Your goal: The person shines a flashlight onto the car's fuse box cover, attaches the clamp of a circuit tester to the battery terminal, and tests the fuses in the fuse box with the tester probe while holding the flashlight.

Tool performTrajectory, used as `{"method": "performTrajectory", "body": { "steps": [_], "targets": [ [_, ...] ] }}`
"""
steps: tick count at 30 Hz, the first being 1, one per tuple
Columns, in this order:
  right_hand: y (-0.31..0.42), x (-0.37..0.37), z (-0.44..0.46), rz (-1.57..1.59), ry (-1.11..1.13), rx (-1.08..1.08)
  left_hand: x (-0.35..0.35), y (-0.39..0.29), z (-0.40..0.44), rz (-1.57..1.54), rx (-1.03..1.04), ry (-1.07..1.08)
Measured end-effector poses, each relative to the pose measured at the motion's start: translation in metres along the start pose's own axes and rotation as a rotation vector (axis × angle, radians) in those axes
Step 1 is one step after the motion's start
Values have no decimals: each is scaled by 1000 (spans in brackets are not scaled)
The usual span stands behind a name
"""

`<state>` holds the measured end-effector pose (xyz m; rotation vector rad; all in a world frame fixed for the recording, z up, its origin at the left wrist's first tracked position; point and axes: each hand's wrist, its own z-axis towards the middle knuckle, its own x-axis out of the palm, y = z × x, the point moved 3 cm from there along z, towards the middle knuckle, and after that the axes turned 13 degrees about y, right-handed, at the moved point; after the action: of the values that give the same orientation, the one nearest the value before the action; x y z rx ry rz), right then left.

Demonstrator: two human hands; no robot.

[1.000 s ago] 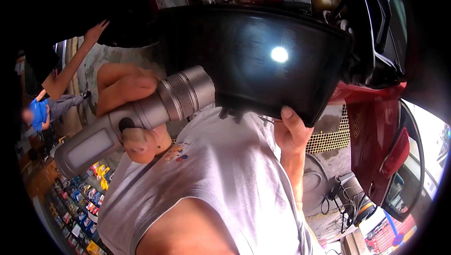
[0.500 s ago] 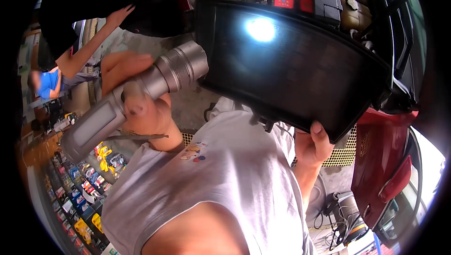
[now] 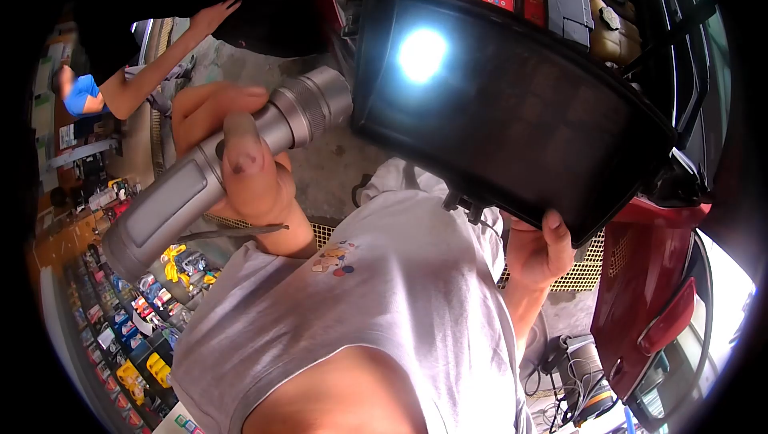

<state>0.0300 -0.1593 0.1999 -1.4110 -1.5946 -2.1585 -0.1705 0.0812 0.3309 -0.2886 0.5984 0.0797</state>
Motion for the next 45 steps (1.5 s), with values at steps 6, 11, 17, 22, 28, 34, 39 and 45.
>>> {"method": "performTrajectory", "body": {
  "steps": [6, 11, 17, 22, 28, 34, 39, 45],
  "targets": [
    [2, 8, 2, 105, 12, 1, -2, -8, 1, 6, -45, 2],
    [3, 2, -2, 27, 44, 1, -4, -15, -2, 26, -109, 7],
    [1, 3, -4, 3, 54, -6, -9, -26, -2, -14, -225, 16],
    [1, 3, -6, -8, 76, 0, -14, -29, -4, -21, -248, 48],
    [0, -1, -11, -17, 60, 3, -12, -23, -4, 35, -25, 13],
    [0, 7, -16, 6, 37, -15, -20, -24, -9, 66, 15, 50],
    [-3, 3, -23, 9, 32, -8, -23, -34, -12, -7, -218, 15],
    [-6, 6, -28, 24, 52, -37, -25, -33, -11, -64, -120, 10]
  ]
}}
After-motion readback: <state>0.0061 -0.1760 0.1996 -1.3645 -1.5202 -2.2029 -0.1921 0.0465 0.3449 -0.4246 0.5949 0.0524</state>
